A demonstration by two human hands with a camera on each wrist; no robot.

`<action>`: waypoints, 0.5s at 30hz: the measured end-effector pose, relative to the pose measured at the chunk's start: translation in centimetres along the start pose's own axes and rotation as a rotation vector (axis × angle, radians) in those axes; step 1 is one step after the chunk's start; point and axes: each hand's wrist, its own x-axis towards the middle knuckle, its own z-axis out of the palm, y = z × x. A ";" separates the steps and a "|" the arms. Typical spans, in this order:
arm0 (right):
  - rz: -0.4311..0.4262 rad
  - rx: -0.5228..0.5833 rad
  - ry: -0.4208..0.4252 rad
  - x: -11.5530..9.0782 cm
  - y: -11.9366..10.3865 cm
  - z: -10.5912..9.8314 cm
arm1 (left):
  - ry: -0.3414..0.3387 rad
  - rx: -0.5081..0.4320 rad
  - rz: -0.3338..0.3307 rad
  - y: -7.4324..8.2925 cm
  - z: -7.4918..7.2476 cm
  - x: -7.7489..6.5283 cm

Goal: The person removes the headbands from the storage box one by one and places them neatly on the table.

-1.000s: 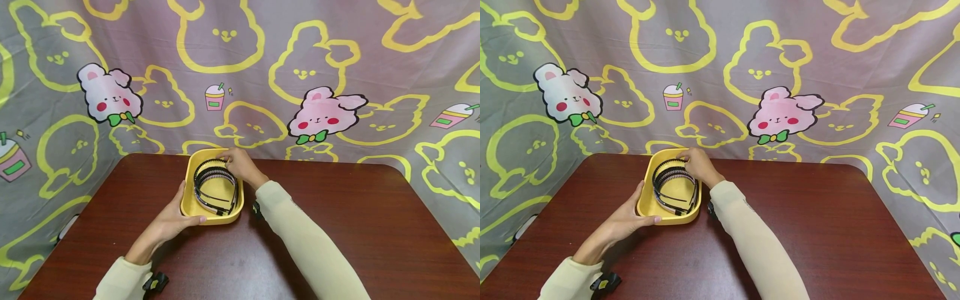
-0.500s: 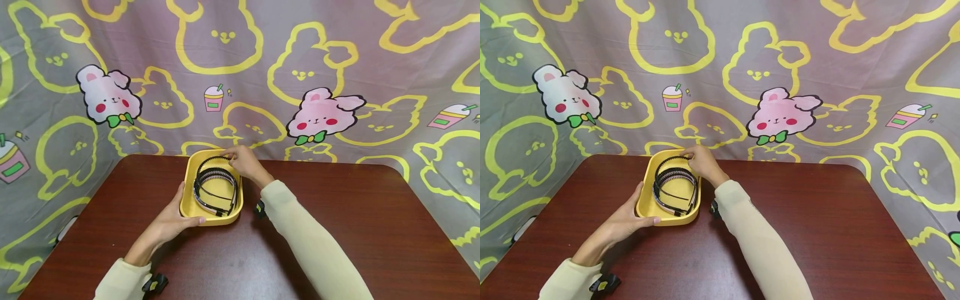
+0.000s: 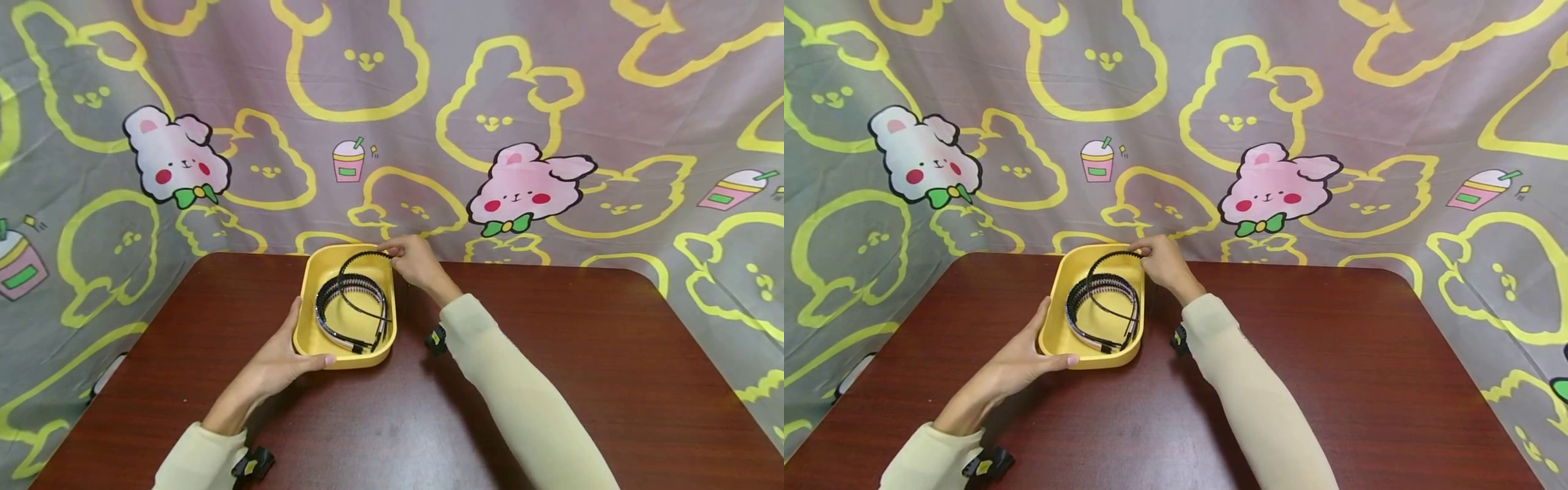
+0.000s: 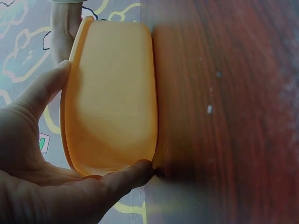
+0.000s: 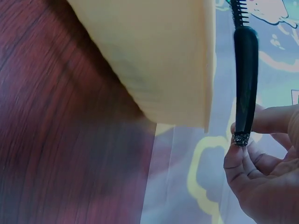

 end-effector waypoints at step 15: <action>0.061 -0.018 0.084 -0.5 2.2 -2.5 | -0.002 0.004 -0.008 0.0 0.0 0.0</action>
